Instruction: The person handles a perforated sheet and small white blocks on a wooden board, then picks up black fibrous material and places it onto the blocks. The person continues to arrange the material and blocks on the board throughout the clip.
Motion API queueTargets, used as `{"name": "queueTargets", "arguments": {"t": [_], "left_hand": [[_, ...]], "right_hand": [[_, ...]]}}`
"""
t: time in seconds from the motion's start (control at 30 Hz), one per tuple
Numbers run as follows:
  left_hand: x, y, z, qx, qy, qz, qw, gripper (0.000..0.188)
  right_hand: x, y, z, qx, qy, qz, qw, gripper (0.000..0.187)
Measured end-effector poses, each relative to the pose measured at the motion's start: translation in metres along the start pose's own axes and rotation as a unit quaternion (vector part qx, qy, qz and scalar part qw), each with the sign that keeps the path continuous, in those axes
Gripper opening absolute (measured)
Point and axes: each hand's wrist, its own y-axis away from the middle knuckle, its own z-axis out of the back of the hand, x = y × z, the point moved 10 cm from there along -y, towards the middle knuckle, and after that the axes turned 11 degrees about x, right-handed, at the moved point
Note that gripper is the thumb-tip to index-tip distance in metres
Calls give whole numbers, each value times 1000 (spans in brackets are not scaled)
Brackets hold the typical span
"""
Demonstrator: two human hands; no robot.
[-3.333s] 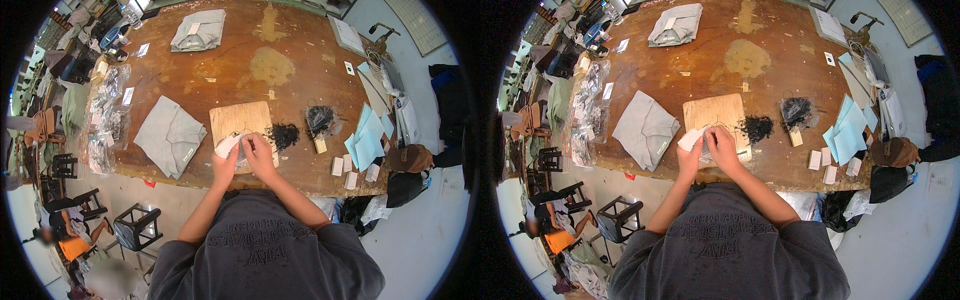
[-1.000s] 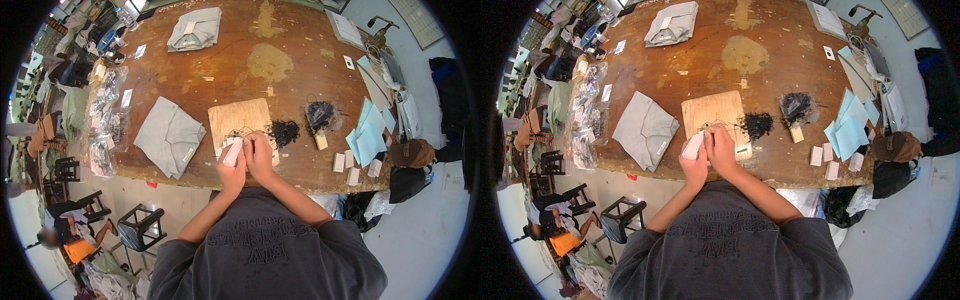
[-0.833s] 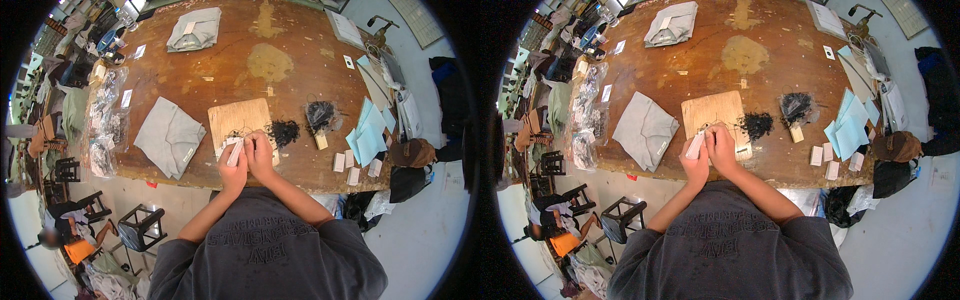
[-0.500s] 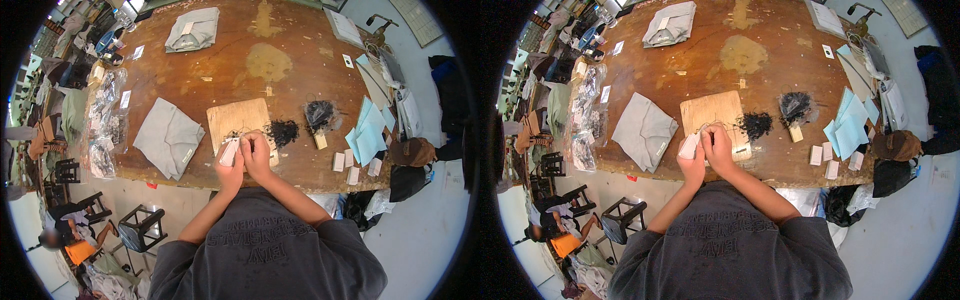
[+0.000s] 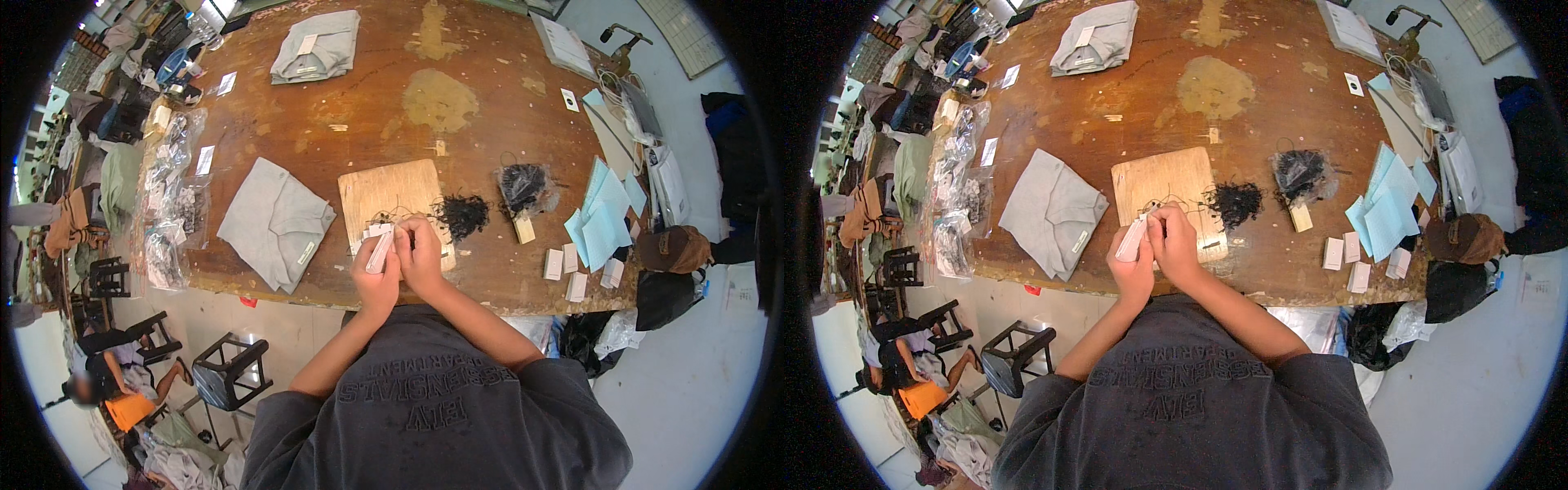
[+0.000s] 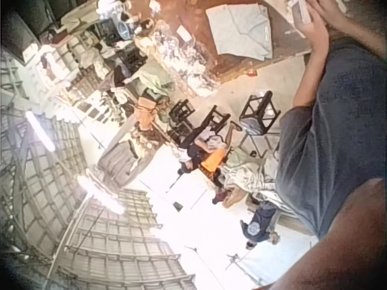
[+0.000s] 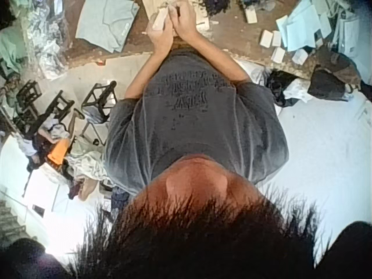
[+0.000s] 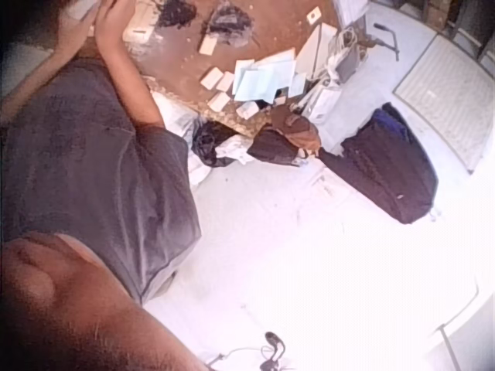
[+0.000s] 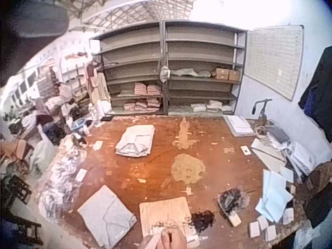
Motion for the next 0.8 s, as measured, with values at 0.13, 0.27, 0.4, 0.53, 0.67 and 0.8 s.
{"name": "queueTargets", "arguments": {"t": [0.13,0.27,0.4,0.53,0.67,0.8], "left_hand": [[-20,-9,-9,41,-129,-131,982,22],[-21,-11,-15,96,-315,-236,914,33],[-6,3,-30,140,-424,-300,843,28],[3,23,-41,183,-427,-341,817,31],[27,23,-39,233,-341,-272,869,29],[88,-1,-17,194,-204,-52,958,23]], "right_hand": [[-45,11,-7,20,-162,-160,974,11],[-82,35,-28,43,-426,-317,846,14],[-106,61,-32,33,-463,-402,789,14],[-136,67,-29,93,-329,-407,847,16],[-154,50,-18,212,-9,-300,930,19],[-190,42,9,36,-152,-355,922,29]]}}
